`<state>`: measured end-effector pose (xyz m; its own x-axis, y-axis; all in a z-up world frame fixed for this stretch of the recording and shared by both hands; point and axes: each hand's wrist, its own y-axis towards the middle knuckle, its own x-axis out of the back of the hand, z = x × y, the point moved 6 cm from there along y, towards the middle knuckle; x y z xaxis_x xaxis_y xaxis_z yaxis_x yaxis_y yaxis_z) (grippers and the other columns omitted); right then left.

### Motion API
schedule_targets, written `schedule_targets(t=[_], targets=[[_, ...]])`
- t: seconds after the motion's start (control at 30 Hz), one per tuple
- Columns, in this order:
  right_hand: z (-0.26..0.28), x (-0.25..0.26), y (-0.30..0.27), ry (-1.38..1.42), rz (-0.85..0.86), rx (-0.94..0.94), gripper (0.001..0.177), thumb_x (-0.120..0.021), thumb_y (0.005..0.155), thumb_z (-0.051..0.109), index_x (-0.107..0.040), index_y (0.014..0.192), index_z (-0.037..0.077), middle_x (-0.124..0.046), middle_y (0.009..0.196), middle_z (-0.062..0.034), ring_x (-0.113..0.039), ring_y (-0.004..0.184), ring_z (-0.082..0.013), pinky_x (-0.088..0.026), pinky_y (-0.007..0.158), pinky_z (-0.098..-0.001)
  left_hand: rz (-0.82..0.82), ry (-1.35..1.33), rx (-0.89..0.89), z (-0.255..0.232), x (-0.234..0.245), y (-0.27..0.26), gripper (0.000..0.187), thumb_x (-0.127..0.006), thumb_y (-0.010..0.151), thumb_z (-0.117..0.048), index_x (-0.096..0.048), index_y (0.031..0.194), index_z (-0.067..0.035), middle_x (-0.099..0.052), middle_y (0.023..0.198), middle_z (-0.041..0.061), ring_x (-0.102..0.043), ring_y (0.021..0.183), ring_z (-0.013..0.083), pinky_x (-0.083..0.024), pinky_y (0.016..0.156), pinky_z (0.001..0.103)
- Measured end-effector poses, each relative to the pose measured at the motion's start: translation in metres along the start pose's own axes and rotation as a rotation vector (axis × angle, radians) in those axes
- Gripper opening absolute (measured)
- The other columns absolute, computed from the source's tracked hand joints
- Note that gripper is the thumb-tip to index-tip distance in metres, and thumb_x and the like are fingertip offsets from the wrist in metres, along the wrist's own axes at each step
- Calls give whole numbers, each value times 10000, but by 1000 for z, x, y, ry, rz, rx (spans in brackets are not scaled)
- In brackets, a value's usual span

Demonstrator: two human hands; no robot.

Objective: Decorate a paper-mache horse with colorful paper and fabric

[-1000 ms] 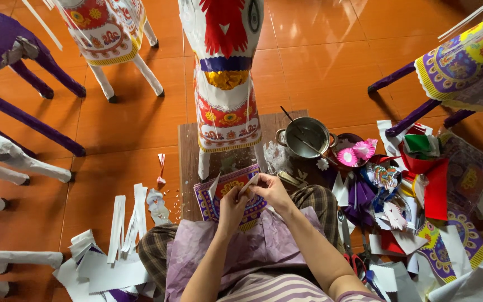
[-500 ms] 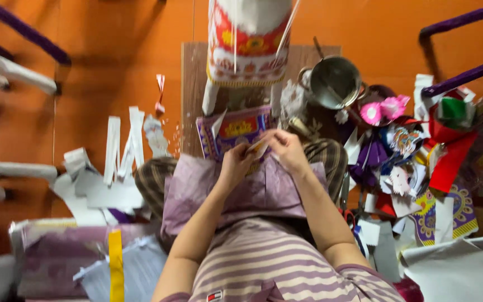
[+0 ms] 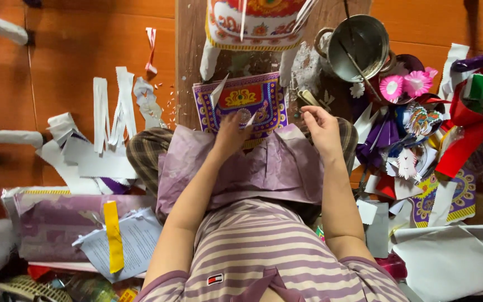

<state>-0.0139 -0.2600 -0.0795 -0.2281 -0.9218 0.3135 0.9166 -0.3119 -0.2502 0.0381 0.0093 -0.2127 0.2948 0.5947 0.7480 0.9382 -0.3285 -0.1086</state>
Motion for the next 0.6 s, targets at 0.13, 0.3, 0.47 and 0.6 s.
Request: schedule_targets(t=[0.13,0.3,0.47,0.6], targets=[[-41,14,43,-35,5,5,207,-661,1025,125,-748,1212,110,-755,981,-113,-726,814,-139,-583,645,-251,-3,17,20,37,11,41,554,-832,797,-315,-656,1262,-70,-631,1234,253,-668,1054,503,-598,802,598],[-37,30,105,86,0,-219,483,-521,1082,139,-421,1554,121,-725,883,-202,-716,610,-211,-565,462,-240,51,274,304,100,13,78,661,-801,835,-385,-544,1370,-93,-562,1244,183,-609,1123,432,-600,832,636],[-38,12,145,-113,-52,-284,615,-641,997,237,-397,1531,53,-680,1053,-267,-668,864,-348,-536,704,-418,6,285,390,115,23,85,513,-747,851,-288,-576,1274,-53,-499,1297,172,-583,1140,461,-610,835,613],[-141,8,218,104,-50,-377,662,-696,968,205,-391,1525,14,-703,706,-305,-706,475,-337,-543,355,-384,68,355,465,139,7,103,515,-735,828,-280,-610,1307,-136,-477,1268,97,-576,1155,396,-625,831,542]])
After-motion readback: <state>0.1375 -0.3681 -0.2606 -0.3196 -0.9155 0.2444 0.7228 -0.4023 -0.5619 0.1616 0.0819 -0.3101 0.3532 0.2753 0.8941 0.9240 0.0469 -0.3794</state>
